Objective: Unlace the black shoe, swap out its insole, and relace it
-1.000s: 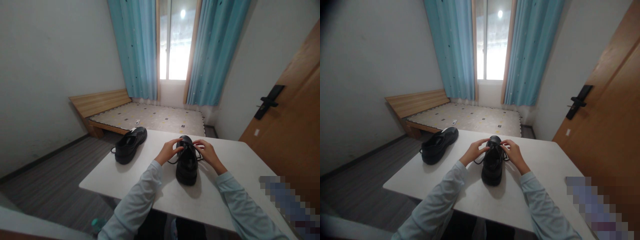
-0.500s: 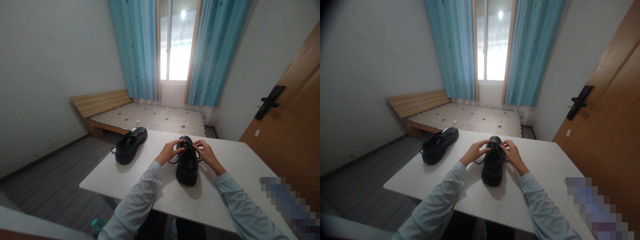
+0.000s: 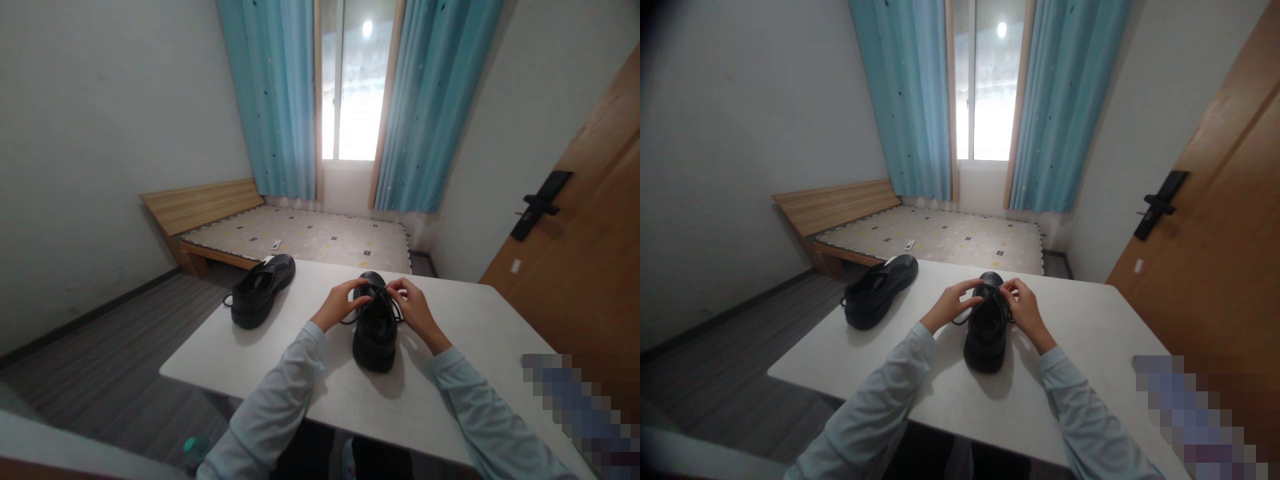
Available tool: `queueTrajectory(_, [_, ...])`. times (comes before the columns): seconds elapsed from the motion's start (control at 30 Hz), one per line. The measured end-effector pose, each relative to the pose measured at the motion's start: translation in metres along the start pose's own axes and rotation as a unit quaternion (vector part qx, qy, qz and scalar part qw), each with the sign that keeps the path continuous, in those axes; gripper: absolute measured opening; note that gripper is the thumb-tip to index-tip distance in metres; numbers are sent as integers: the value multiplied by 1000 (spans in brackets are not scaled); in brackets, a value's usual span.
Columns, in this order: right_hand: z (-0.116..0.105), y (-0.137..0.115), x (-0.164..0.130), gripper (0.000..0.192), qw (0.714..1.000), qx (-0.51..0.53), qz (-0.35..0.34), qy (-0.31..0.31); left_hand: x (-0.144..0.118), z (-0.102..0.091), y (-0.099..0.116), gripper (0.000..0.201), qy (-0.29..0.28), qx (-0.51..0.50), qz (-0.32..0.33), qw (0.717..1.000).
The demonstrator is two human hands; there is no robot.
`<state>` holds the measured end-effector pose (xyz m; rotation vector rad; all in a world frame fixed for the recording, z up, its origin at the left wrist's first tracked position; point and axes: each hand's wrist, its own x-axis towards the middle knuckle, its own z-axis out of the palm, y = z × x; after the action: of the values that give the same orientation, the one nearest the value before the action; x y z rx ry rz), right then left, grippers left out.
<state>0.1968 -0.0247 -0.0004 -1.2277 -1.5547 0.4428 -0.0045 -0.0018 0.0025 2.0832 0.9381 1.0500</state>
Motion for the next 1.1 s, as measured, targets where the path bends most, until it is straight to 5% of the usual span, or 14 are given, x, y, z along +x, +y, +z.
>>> queueTrajectory(0.6, [-1,-7,1,32,959,274,74,9,-1,0,-1,45,-13,5,2,1000])
queueTrajectory(1.1, [-9,-8,4,28,981,191,38,22,0,2,-8,37,-20,-28,1,999])
